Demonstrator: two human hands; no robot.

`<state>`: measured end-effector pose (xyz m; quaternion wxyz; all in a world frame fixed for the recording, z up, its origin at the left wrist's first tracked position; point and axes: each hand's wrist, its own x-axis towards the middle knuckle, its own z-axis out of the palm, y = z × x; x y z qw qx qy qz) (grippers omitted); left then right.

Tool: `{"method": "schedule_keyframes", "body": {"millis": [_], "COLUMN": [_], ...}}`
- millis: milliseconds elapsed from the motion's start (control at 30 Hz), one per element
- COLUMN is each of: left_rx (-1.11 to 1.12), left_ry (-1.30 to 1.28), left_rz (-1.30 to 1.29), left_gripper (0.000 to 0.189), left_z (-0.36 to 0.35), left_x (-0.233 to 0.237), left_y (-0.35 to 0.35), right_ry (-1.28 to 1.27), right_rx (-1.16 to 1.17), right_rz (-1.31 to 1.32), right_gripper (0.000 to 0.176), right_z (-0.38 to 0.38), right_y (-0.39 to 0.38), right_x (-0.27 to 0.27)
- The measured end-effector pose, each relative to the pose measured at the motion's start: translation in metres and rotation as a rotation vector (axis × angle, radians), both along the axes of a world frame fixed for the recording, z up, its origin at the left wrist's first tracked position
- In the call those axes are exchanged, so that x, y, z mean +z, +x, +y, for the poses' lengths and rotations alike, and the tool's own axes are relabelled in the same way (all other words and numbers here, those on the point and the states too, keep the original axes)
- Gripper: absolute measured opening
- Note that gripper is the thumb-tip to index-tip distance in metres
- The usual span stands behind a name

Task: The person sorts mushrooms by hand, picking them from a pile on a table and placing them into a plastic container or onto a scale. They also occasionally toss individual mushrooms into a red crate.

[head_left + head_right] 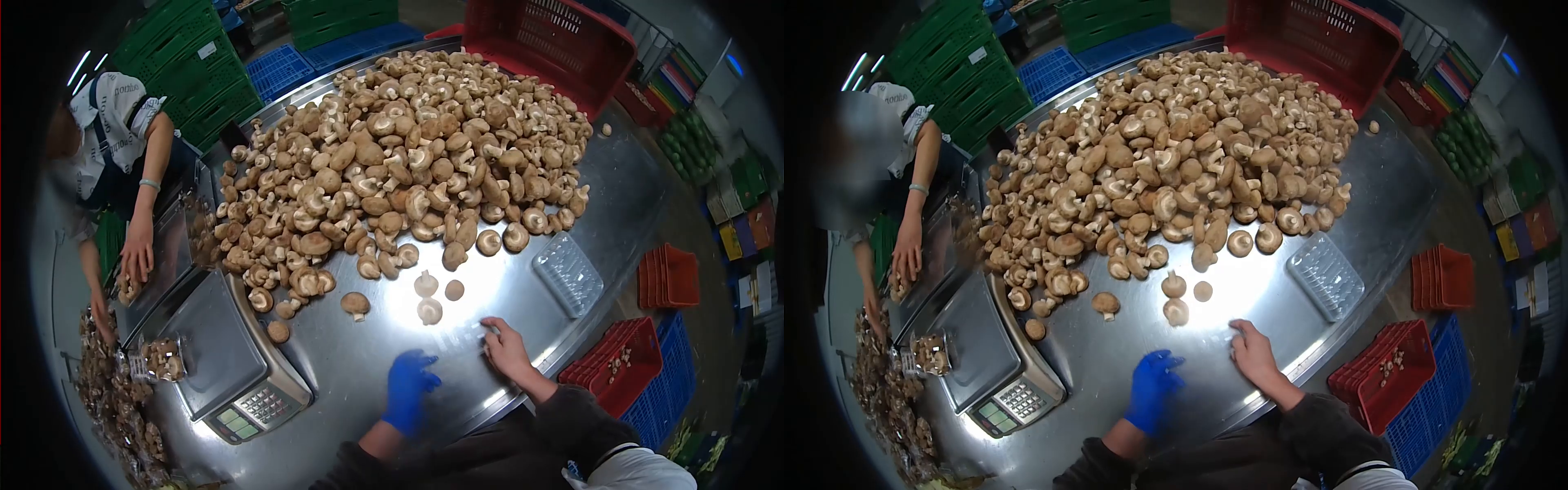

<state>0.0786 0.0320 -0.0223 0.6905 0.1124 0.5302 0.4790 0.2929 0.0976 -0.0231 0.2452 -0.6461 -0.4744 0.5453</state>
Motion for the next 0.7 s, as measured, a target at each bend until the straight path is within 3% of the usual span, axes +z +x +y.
{"method": "schedule_keyframes", "body": {"millis": [167, 200, 267, 333, 367, 467, 533, 600, 633, 700], "left_rx": [-0.011, -0.07, 0.135, 0.116, 0.189, 0.24, 0.219, 0.246, 0.258, 0.275], "left_ry": [0.159, 0.224, 0.074, 0.07, 0.046, 0.033, 0.045, 0.129, 0.141, 0.174], "left_rz": [0.187, 0.265, 0.088, 0.174, 0.133, 0.148, 0.209, 0.27, 0.274, 0.299], "left_gripper": [0.02, 0.018, 0.016, 0.016, 0.016, 0.019, 0.021, 0.025, 0.016, 0.017], "left_z": [0.099, 0.121, 0.164, 0.197, 0.211, 0.225, 0.218, 0.211, 0.205, 0.196], "left_x": [-0.05, -0.055, -0.057, -0.041, -0.038, -0.036, -0.039, -0.035, -0.032, -0.044], "left_y": [-0.038, -0.045, -0.05, -0.051, -0.054, -0.06, -0.061, -0.054, -0.049, -0.048], "right_ry": [0.274, 0.271, 0.3, 0.286, 0.429, 0.277, 0.194, 0.098, 0.1, 0.117], "right_rx": [-0.02, -0.02, -0.105, -0.14, -0.087, -0.072, -0.087, -0.209, -0.209, -0.215], "right_rz": [-0.084, -0.083, -0.159, -0.156, -0.228, -0.23, -0.161, 0.195, 0.183, 0.223], "right_gripper": [0.028, 0.028, 0.032, 0.03, 0.029, 0.03, 0.032, 0.034, 0.036, 0.036], "right_z": [0.083, 0.099, 0.135, 0.167, 0.179, 0.193, 0.191, 0.18, 0.173, 0.159], "right_y": [-0.028, -0.037, -0.056, -0.073, -0.078, -0.099, -0.098, -0.094, -0.092, -0.089], "right_x": [-0.056, -0.049, -0.031, -0.018, -0.021, 0.01, -0.001, -0.004, -0.009, -0.007]}}
